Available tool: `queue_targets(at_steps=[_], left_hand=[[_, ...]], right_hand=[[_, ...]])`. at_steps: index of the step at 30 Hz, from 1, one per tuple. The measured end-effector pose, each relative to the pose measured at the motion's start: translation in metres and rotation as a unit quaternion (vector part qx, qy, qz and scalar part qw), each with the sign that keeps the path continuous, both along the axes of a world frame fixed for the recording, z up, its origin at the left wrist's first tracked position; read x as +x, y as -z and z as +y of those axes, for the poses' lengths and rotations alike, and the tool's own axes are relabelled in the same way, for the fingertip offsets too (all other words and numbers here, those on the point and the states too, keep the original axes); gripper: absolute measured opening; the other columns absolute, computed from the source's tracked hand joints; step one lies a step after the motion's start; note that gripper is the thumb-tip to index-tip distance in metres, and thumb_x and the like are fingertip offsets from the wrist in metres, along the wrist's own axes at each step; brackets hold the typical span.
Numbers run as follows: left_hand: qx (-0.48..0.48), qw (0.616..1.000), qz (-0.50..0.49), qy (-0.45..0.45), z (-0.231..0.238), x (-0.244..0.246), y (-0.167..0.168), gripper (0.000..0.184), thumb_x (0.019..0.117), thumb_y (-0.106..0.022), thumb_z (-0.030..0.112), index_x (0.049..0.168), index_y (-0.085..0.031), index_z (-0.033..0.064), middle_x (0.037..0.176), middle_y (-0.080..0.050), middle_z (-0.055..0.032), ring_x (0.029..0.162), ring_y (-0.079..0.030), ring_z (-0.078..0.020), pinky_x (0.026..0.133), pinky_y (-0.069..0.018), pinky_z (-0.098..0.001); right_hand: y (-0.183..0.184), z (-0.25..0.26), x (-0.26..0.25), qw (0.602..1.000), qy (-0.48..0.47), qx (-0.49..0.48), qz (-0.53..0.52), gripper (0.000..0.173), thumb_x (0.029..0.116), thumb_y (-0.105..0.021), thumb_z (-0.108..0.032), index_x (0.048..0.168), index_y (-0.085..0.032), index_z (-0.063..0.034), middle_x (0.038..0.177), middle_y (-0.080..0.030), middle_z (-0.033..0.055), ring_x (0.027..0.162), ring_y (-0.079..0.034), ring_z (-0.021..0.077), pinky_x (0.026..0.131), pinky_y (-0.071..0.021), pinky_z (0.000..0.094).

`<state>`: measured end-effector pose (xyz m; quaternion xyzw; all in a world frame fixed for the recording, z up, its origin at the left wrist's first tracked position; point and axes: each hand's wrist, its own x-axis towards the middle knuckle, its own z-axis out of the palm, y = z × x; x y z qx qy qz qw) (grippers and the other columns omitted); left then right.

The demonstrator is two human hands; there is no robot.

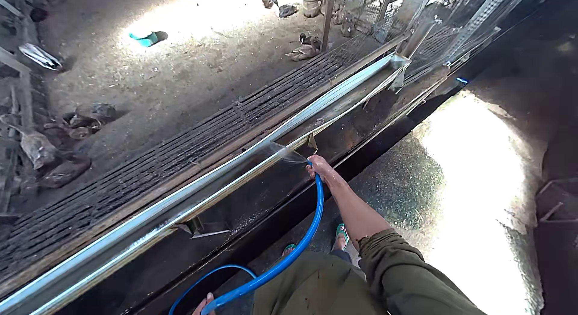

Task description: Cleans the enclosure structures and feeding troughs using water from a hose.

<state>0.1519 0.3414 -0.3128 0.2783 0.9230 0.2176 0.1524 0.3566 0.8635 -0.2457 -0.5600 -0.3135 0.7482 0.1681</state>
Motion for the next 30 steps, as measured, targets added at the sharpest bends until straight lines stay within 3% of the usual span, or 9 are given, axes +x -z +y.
queue_targets(at_steps=[2,6,13,15,19,22,25,30], left_hand=[[0.017,1.000,0.013,0.009,0.031,0.025,0.009,0.047,0.1041,-0.049,0.021,0.078,-0.064,-0.0146,0.075,-0.065,-0.0295,0.077,-0.067,-0.0406,0.079,-0.0493,-0.0596],[0.054,0.998,0.026,0.021,0.092,0.092,0.013,0.048,0.1027,-0.049,0.022,0.068,-0.058,-0.0110,0.064,-0.059,-0.0237,0.065,-0.061,-0.0366,0.068,-0.0468,-0.0572],[0.090,0.994,0.025,0.063,0.191,0.186,0.010,0.051,0.1008,-0.047,0.029,0.066,-0.059,-0.0062,0.060,-0.057,-0.0185,0.059,-0.060,-0.0309,0.062,-0.0458,-0.0543],[0.105,0.992,0.015,0.076,0.218,0.204,0.010,0.052,0.1009,-0.047,0.030,0.064,-0.057,-0.0054,0.058,-0.055,-0.0160,0.057,-0.058,-0.0277,0.061,-0.0454,-0.0514],[0.153,0.983,0.016,0.104,0.255,0.223,0.021,0.055,0.1006,-0.046,0.036,0.059,-0.053,0.0008,0.051,-0.048,-0.0051,0.049,-0.050,-0.0114,0.053,-0.0432,-0.0346],[0.174,0.978,0.005,0.118,0.287,0.235,0.024,0.054,0.1006,-0.047,0.033,0.058,-0.052,0.0005,0.051,-0.045,-0.0020,0.048,-0.046,-0.0042,0.052,-0.0410,-0.0261],[0.168,0.978,-0.006,0.121,0.323,0.247,0.025,0.053,0.1000,-0.048,0.031,0.059,-0.053,-0.0022,0.052,-0.048,-0.0045,0.050,-0.048,-0.0067,0.056,-0.0431,-0.0294],[0.144,0.976,-0.069,0.148,0.409,0.270,0.043,0.051,0.1001,-0.047,0.030,0.057,-0.051,0.0014,0.052,-0.046,-0.0026,0.051,-0.049,-0.0091,0.057,-0.0432,-0.0328]], right_hand=[[-0.002,0.033,0.031,0.999,0.028,0.021,0.003,0.018,0.1134,-0.034,-0.022,0.112,-0.046,-0.0083,0.064,-0.042,-0.0007,0.040,-0.036,0.0046,0.037,-0.0339,0.0177],[-0.007,0.091,0.104,0.998,0.048,0.047,0.000,0.020,0.1135,-0.033,-0.022,0.115,-0.047,-0.0072,0.065,-0.044,0.0003,0.042,-0.040,0.0064,0.038,-0.0372,0.0192],[-0.018,0.180,0.220,0.994,0.087,0.072,-0.010,0.022,0.1138,-0.034,-0.025,0.121,-0.047,-0.0086,0.065,-0.045,0.0005,0.041,-0.042,0.0074,0.038,-0.0387,0.0204],[-0.023,0.201,0.237,0.995,0.069,0.070,-0.006,0.021,0.1137,-0.034,-0.024,0.121,-0.046,-0.0092,0.066,-0.044,0.0001,0.041,-0.041,0.0071,0.038,-0.0380,0.0202],[-0.018,0.221,0.240,0.998,-0.042,0.040,0.019,0.018,0.1130,-0.036,-0.025,0.119,-0.046,-0.0113,0.066,-0.044,-0.0011,0.042,-0.037,0.0052,0.038,-0.0348,0.0188],[-0.017,0.241,0.247,0.997,-0.060,0.037,0.023,0.019,0.1130,-0.037,-0.026,0.119,-0.046,-0.0109,0.066,-0.045,-0.0010,0.042,-0.038,0.0050,0.038,-0.0355,0.0183],[-0.019,0.277,0.264,0.999,-0.027,0.044,0.007,0.019,0.1133,-0.037,-0.026,0.120,-0.046,-0.0104,0.066,-0.044,-0.0005,0.042,-0.038,0.0054,0.038,-0.0349,0.0186],[-0.019,0.350,0.312,0.996,0.014,0.078,-0.033,0.023,0.1140,-0.035,-0.026,0.127,-0.045,-0.0093,0.067,-0.045,0.0002,0.043,-0.039,0.0067,0.040,-0.0361,0.0203]])
